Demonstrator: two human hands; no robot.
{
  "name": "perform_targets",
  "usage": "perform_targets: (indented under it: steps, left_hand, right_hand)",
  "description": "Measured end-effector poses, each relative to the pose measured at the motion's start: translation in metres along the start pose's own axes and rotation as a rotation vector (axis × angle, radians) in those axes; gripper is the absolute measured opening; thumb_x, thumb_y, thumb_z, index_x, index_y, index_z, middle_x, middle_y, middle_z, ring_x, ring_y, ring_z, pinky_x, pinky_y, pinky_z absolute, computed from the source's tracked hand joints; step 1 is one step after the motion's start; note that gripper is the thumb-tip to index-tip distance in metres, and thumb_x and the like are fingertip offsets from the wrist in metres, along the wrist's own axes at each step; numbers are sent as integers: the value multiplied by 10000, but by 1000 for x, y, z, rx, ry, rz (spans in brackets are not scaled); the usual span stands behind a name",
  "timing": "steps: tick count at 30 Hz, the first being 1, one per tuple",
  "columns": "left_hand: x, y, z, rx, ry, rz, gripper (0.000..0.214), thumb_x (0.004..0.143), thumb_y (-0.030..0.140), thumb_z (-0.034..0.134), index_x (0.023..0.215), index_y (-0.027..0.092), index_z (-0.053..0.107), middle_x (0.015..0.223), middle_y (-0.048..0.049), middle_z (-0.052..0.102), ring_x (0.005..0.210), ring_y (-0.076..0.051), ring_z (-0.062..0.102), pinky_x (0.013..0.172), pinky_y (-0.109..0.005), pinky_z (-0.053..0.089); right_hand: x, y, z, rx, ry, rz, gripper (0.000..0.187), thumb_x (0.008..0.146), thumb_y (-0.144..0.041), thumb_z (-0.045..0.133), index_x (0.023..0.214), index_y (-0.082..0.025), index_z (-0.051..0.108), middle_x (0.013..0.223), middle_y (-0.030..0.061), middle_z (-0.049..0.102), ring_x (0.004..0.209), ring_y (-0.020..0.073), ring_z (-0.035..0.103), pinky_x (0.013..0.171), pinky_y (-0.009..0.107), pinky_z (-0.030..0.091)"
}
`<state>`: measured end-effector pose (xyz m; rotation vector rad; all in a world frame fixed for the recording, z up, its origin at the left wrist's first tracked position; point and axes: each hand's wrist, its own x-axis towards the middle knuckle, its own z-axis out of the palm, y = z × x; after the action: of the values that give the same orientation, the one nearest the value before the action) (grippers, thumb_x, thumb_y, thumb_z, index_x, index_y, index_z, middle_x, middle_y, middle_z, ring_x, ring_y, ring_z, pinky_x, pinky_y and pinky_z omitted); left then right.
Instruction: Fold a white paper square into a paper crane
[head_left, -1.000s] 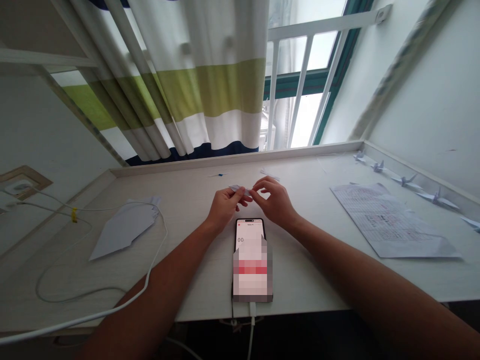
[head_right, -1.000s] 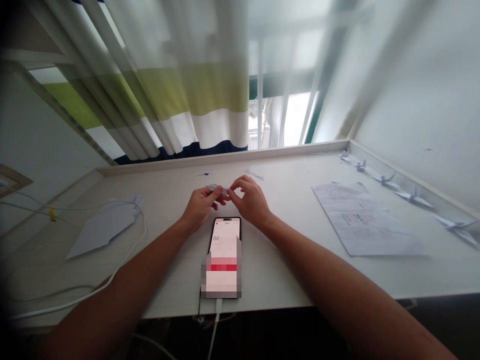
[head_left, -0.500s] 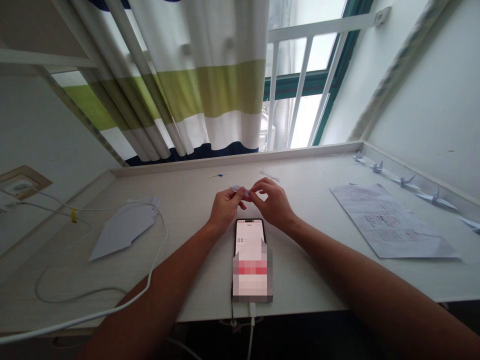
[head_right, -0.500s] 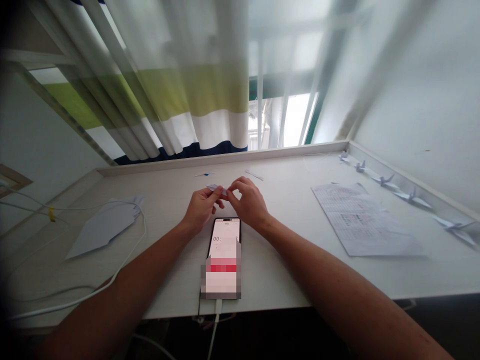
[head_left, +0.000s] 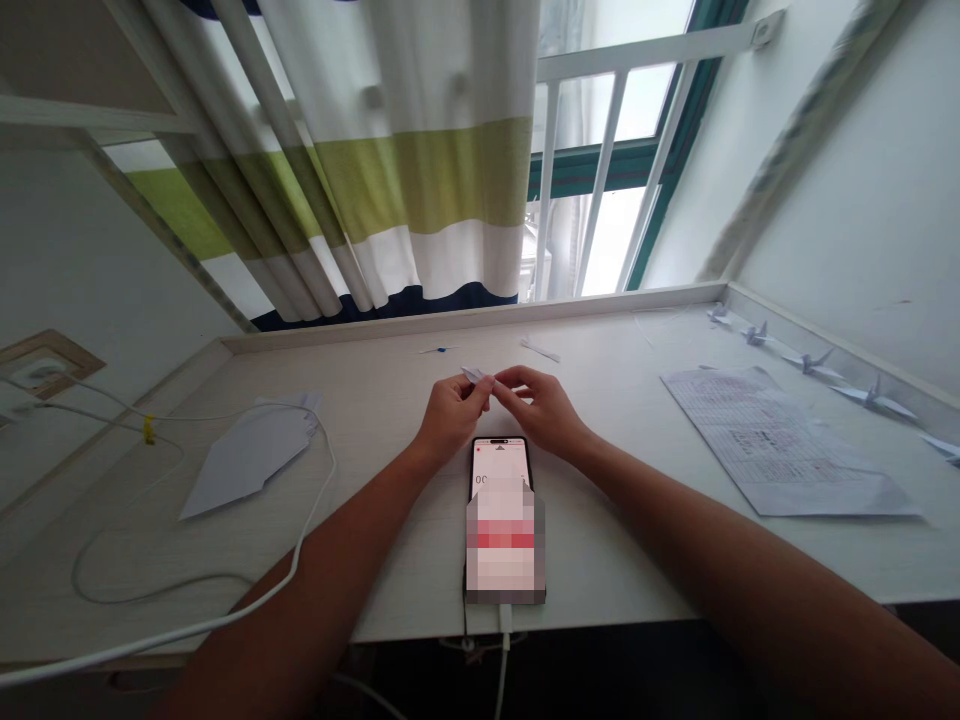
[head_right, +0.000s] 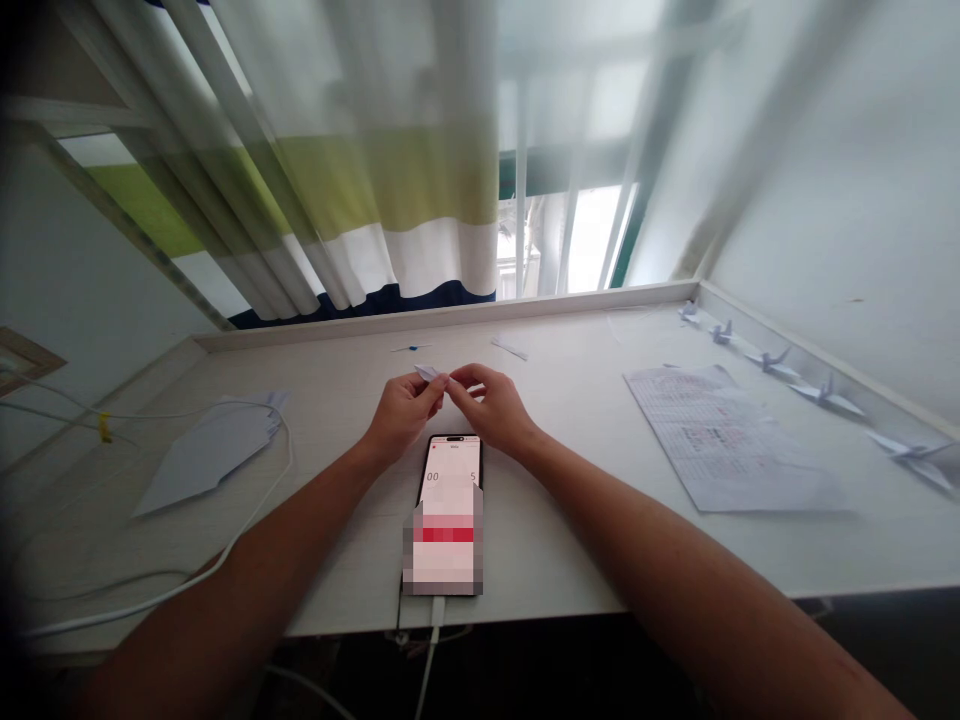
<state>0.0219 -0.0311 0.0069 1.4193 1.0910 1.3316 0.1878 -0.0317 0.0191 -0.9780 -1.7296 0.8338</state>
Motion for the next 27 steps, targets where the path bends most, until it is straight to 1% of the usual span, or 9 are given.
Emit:
perform_targets:
  steps: [3, 6, 8, 12, 14, 18, 20, 24, 27]
  left_hand:
    - [0, 6, -1, -69, 5, -51, 487, 779, 603, 805, 663, 147, 683, 585, 15, 542, 534, -79, 425, 519, -253, 302]
    - [-1, 12, -1, -116, 22, -86, 460, 701, 585, 876, 757, 148, 747, 596, 27, 542, 527, -69, 400, 503, -247, 276]
    - [-1, 15, -1, -137, 34, -89, 445, 666, 555, 910, 788, 152, 764, 595, 39, 532, 520, -59, 372, 499, -242, 266]
    - [-2, 17, -2, -158, 23, -105, 431, 641, 523, 934, 757, 155, 740, 560, 55, 482, 503, -51, 341, 483, -235, 237]
    - [-2, 16, -2, -177, 4, -133, 438, 657, 538, 922, 757, 159, 726, 567, 52, 476, 494, -51, 351, 468, -227, 228]
    - [-1, 17, -3, -226, -23, -169, 495, 728, 630, 842, 756, 158, 697, 690, 1, 572, 501, -54, 419, 441, -213, 256]
    - [0, 18, -3, -243, -29, -176, 519, 741, 662, 816, 768, 158, 691, 721, -11, 591, 506, -61, 450, 434, -212, 282]
    - [1, 15, -2, -219, -20, -166, 533, 758, 667, 802, 737, 159, 640, 643, 10, 551, 485, -63, 428, 423, -211, 293]
    - [2, 9, -2, -194, 36, -101, 478, 782, 606, 811, 774, 187, 583, 621, 41, 525, 470, -66, 411, 421, -213, 288]
  right_hand:
    - [2, 1, -1, 88, -25, 5, 289, 945, -462, 702, 1022, -192, 774, 971, 79, 801, 899, 218, 736, 841, 387, 591]
    - [2, 2, -1, 159, -9, 6, 355, 902, -527, 744, 1029, -198, 781, 981, 85, 803, 915, 230, 736, 843, 394, 594]
    - [2, 3, -1, 192, 2, 19, 394, 863, -562, 776, 1011, -197, 780, 979, 90, 800, 916, 236, 735, 845, 400, 602]
    - [3, 4, -2, 227, 4, 71, 417, 797, -581, 831, 912, -185, 767, 923, 90, 791, 857, 231, 734, 832, 409, 611]
    - [3, 4, -3, 244, 1, 87, 416, 781, -576, 844, 890, -182, 764, 907, 86, 787, 837, 228, 733, 828, 413, 613]
    - [4, 4, -6, 252, 0, 75, 390, 787, -554, 846, 911, -192, 774, 917, 76, 784, 845, 223, 729, 862, 437, 614]
    - [5, 5, -6, 247, 2, 65, 356, 806, -532, 835, 914, -198, 775, 917, 69, 783, 850, 221, 727, 872, 448, 612]
    - [5, 7, -3, 231, 11, 33, 290, 829, -480, 823, 890, -202, 772, 898, 59, 779, 850, 214, 720, 893, 454, 601]
    - [3, 6, -1, 208, 7, 5, 260, 835, -455, 819, 876, -203, 771, 884, 51, 777, 840, 207, 715, 897, 447, 596]
